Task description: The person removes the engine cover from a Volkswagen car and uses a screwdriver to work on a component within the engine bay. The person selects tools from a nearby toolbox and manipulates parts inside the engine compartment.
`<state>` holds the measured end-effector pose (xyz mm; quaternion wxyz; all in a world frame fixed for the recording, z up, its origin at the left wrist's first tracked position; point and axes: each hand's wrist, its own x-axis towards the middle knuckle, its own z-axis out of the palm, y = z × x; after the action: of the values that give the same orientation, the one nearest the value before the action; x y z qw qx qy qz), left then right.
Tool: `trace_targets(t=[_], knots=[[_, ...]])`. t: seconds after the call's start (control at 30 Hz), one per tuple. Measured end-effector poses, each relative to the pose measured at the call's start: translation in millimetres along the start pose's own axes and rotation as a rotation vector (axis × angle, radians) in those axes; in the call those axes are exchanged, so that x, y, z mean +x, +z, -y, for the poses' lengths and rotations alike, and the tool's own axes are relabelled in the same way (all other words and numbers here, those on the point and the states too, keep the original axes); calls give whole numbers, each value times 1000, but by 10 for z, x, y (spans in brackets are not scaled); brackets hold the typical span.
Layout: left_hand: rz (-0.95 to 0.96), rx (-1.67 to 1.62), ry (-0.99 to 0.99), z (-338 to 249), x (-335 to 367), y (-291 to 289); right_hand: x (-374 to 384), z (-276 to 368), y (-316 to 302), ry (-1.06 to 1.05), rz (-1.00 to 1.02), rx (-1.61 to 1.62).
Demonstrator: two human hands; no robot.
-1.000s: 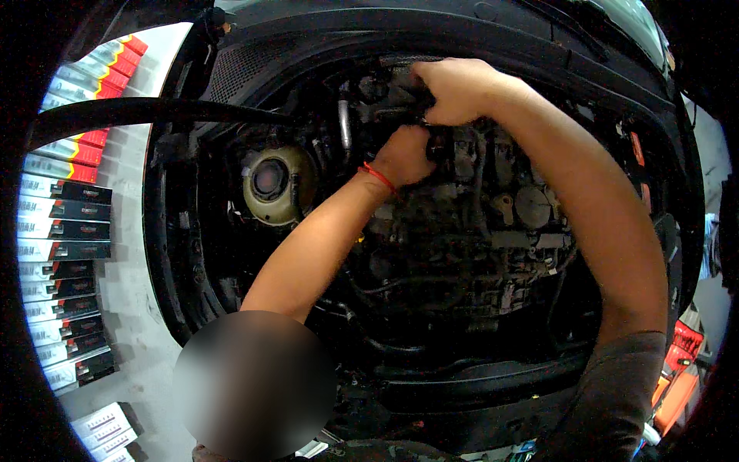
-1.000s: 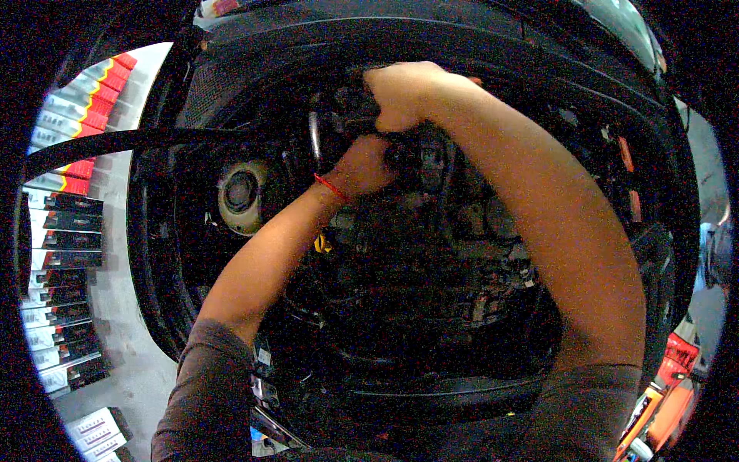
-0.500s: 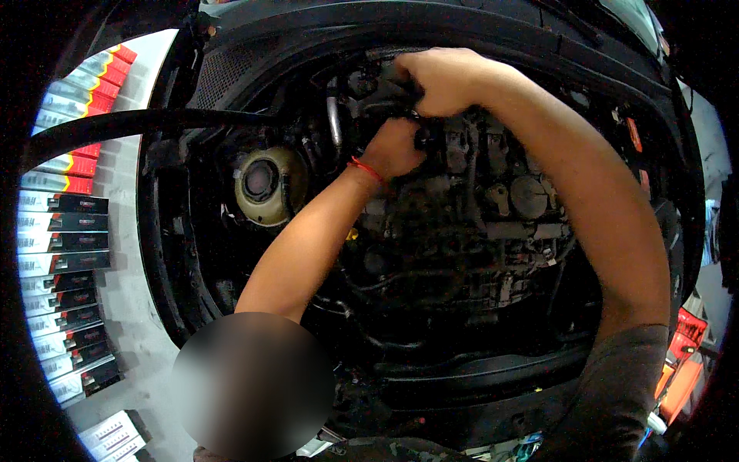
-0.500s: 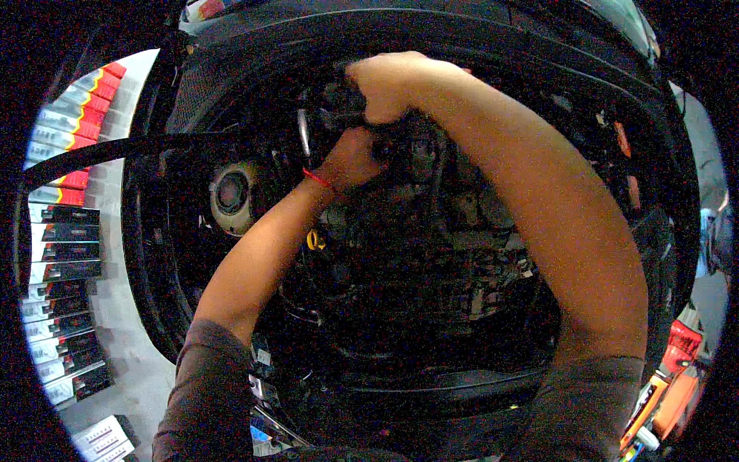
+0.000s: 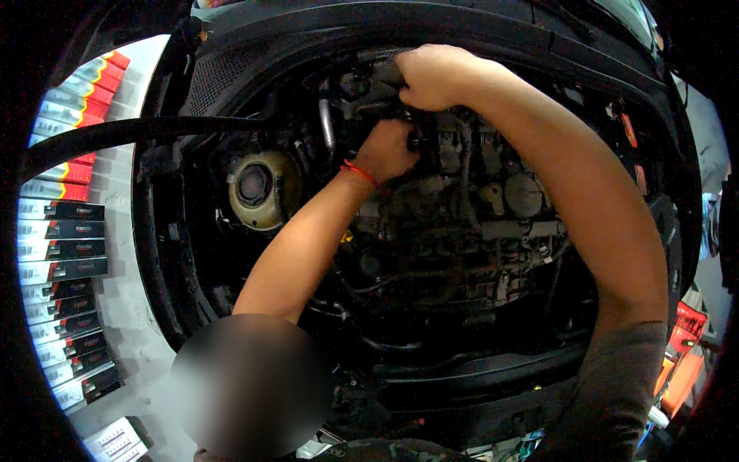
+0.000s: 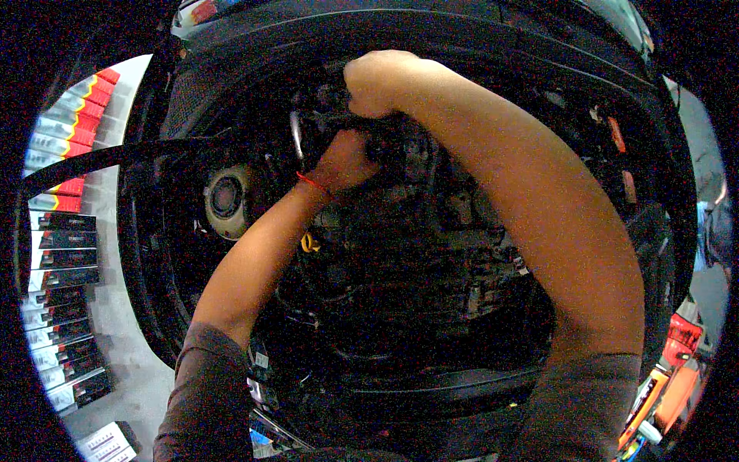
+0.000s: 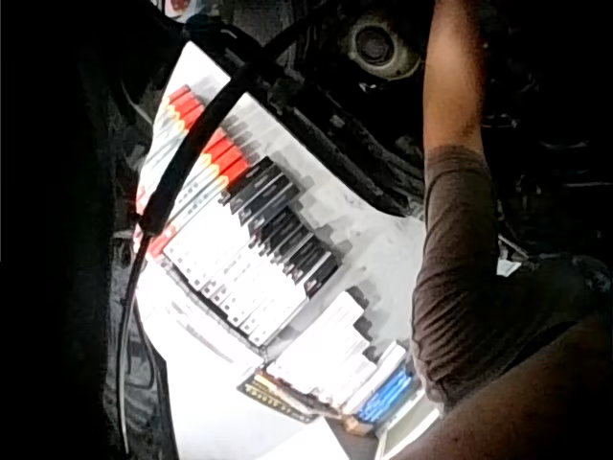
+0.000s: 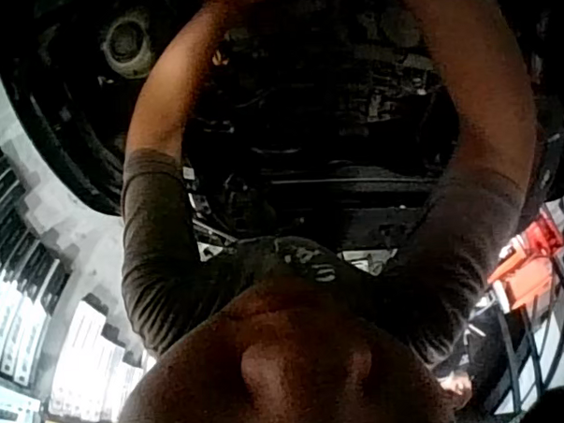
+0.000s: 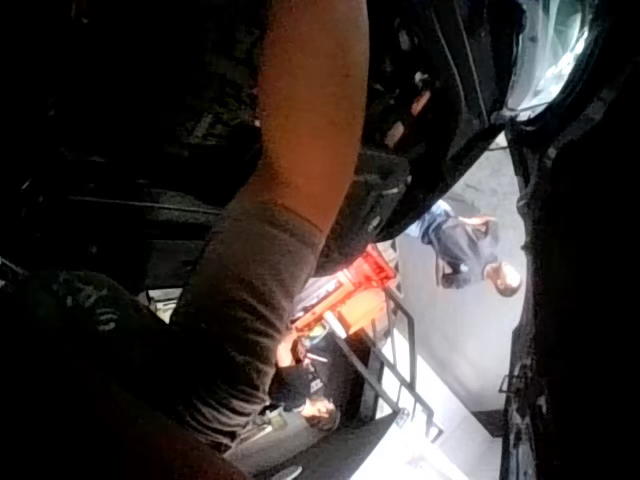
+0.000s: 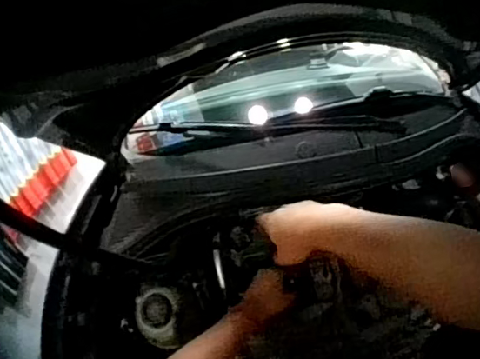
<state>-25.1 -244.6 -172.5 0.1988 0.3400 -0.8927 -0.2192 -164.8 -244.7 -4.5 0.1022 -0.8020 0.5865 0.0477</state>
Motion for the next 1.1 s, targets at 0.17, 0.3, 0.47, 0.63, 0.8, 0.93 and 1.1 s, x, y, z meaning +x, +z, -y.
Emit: trace_targets(t=[0.17,0.3,0.47,0.63,0.8,0.93,1.1], knots=[[-20,-20,-3,-127,-10,-72,16,-5,-4,25,12,-36],[22,-15,11,-100,16,-107,-18,-78,50,-189,-86,79],[42,30,-8,-55,32,-65,-47,33,-90,4,101,-97],[-43,-95,104,18,44,25,-96,-163,20,-106,-57,8],[-55,-42,111,-274,187,-304,-406,-407,-260,-134,-265,127],[58,-196,12,-645,101,-857,-1051,-529,-445,-180,-512,311],[77,-752,-65,-957,175,-1533,-1614,-554,-530,305,-471,1007]])
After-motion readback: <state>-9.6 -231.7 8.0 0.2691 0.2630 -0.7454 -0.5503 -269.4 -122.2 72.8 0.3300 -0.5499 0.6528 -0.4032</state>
